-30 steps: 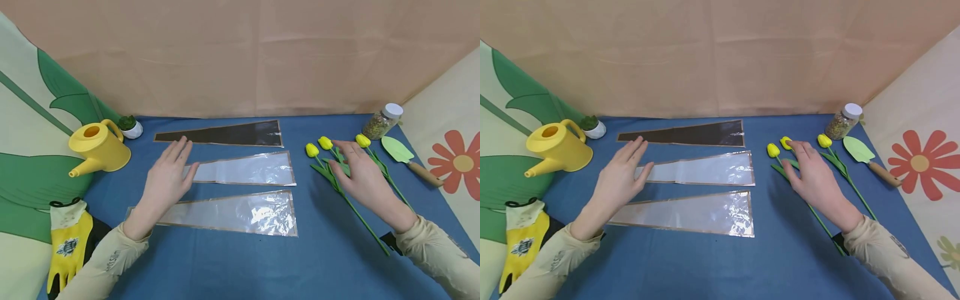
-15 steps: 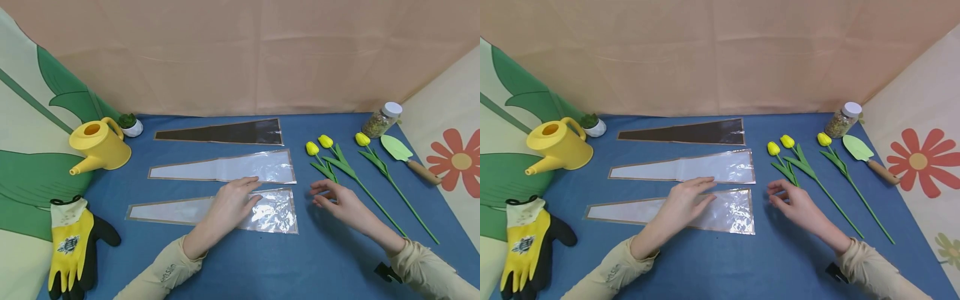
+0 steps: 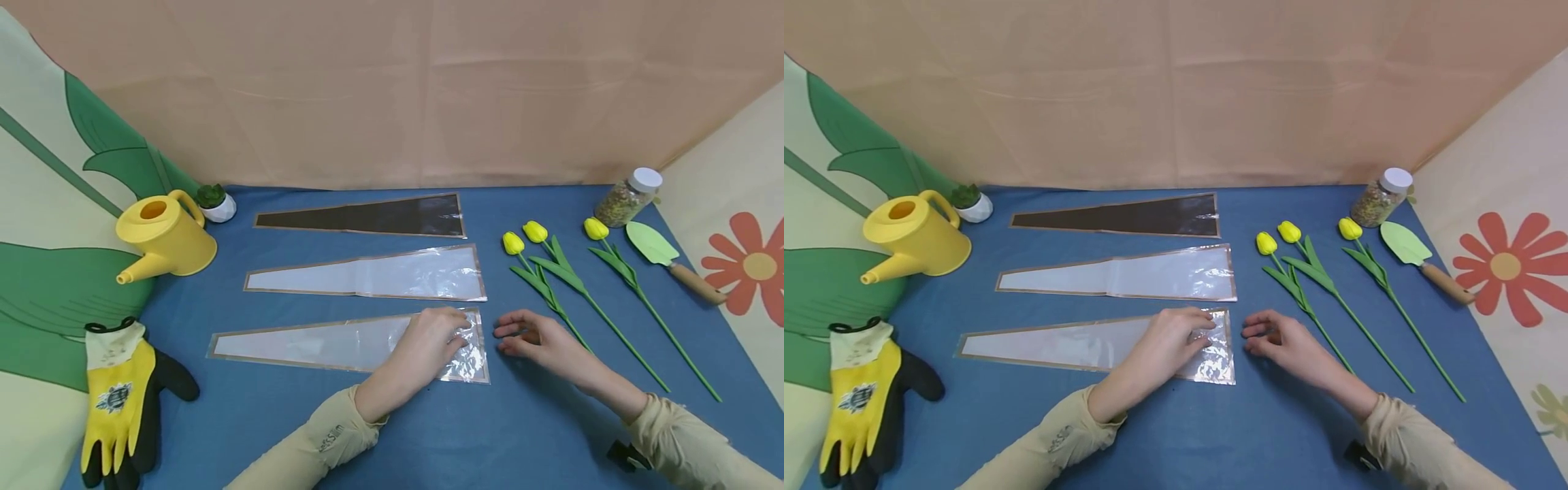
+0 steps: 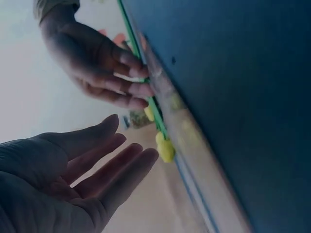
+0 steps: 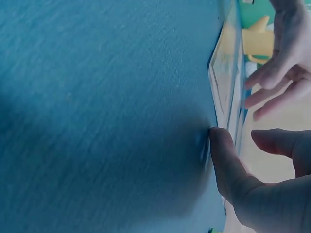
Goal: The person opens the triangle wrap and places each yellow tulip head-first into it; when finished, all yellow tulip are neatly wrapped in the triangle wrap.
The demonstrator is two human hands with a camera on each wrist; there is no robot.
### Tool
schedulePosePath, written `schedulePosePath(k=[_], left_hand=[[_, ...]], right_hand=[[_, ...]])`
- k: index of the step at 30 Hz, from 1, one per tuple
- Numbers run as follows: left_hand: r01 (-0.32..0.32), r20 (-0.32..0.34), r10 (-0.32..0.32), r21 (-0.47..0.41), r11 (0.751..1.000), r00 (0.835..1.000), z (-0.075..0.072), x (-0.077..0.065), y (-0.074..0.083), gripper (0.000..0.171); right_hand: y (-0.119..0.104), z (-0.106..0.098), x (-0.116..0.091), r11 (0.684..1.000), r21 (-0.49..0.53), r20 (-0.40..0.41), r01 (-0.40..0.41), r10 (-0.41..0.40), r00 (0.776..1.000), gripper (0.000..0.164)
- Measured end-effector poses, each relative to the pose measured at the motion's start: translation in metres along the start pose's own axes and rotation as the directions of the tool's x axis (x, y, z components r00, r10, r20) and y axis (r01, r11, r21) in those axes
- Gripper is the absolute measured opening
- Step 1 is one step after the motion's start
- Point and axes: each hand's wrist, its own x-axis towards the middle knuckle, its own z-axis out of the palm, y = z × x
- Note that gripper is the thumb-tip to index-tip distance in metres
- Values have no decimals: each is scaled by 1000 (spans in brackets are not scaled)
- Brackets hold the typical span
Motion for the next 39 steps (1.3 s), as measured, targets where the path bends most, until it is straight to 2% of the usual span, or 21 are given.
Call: schedulePosePath(k=[5,10,17,21,24,27,29,31,36,39], left_hand=[[-5,37,5,1,1000,999,6,4,-2,21],[15,24,-12,-106,994,1000,9,5,-7,20],[86,17,-84,-267,960,996,10,6,-17,21],[130,27,-129,-368,921,991,9,7,-20,24],[175,42,-176,-470,865,983,8,7,-18,24],[207,77,-197,-550,809,977,7,6,-14,22],[209,93,-191,-580,788,977,8,5,-13,22],[189,80,-175,-573,797,981,10,4,-14,23],[149,11,-165,-490,859,986,17,5,-24,26],[164,16,-178,-475,865,984,19,5,-30,26]], right_hand=[[-1,2,0,998,58,23,-18,17,1000,42],[-3,3,0,995,95,34,-39,35,999,45],[-3,5,3,989,137,54,-58,51,997,48],[-3,5,5,983,166,65,-79,69,996,49],[-3,5,6,980,177,74,-85,73,995,50],[-3,6,4,981,175,84,-79,66,994,51],[-4,6,4,982,171,88,-78,64,994,51],[-4,5,4,981,173,86,-87,73,994,51],[-4,5,5,978,184,74,-101,89,993,50],[-3,6,4,976,191,78,-102,88,993,49]])
